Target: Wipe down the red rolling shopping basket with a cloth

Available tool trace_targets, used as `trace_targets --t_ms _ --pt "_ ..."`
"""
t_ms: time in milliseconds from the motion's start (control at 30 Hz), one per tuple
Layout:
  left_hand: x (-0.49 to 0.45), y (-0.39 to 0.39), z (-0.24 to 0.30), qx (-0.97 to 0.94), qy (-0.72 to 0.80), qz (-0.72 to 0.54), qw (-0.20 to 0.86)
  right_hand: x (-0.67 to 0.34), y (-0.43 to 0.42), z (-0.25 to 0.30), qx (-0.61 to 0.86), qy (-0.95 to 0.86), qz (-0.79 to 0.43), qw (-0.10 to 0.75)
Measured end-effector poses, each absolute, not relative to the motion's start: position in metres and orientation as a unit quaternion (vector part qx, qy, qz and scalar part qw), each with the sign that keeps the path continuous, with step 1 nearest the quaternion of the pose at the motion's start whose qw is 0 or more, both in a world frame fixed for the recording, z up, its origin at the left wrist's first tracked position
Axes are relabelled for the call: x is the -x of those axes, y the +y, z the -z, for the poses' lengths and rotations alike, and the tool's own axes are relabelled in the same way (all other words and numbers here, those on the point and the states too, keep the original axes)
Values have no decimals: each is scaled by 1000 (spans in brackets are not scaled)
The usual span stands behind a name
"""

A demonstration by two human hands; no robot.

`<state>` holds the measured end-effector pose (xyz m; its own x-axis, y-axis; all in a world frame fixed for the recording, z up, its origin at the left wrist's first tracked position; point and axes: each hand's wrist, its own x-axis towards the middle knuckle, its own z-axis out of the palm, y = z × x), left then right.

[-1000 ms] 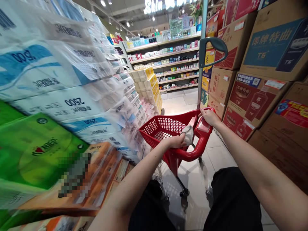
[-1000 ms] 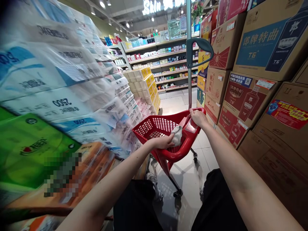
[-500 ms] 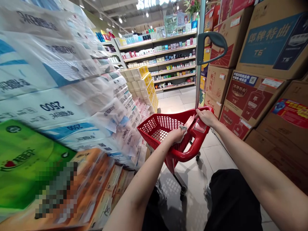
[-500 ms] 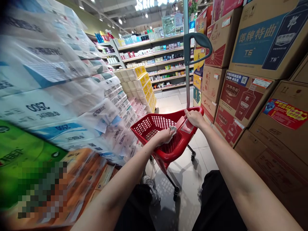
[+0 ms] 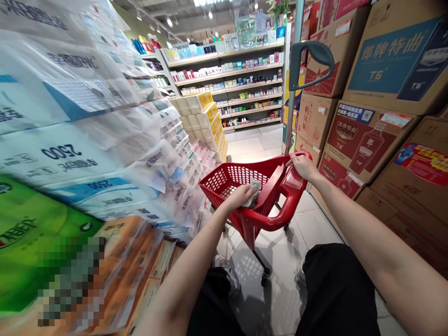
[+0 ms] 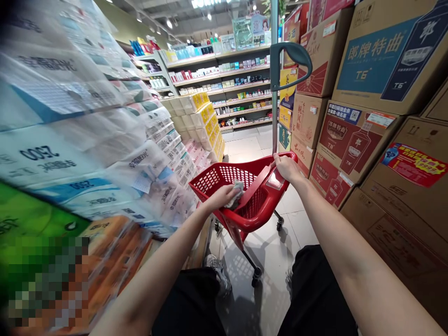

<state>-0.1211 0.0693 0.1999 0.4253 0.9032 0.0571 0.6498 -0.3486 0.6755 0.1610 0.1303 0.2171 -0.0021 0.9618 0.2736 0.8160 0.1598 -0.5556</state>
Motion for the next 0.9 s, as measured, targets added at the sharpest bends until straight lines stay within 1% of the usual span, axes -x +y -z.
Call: trace_targets --t_ms 100,167,200,267,333,367,433,500,567,900 --pt "154 33 -209 -716 477 -381 338 -159 130 -217 640 -684 -138 322" --pt "166 5 -212 -692 475 -436 325 -156 129 -216 642 -678 -143 327" --pt "168 -9 -211 -694 480 -443 303 -154 128 -216 644 -676 -143 328" --pt "160 -34 -206 -736 477 -413 248 -151 127 -216 649 -672 -141 327" --pt "143 -52 -195 -813 420 -359 183 -148 126 -215 653 -670 -138 324" --pt "133 -57 -189 -840 400 -344 129 -148 125 -215 654 -671 -136 322" --pt "117 -61 -178 -840 407 -356 37 -148 124 -215 650 -676 -132 321" --pt "111 -57 -168 -833 409 -371 -6 -150 125 -214 642 -685 -129 319" --pt "115 -48 -160 -827 414 -380 -4 -152 127 -213 636 -693 -128 314" --pt "164 24 -130 -730 494 -466 78 -159 143 -210 628 -708 -123 300"
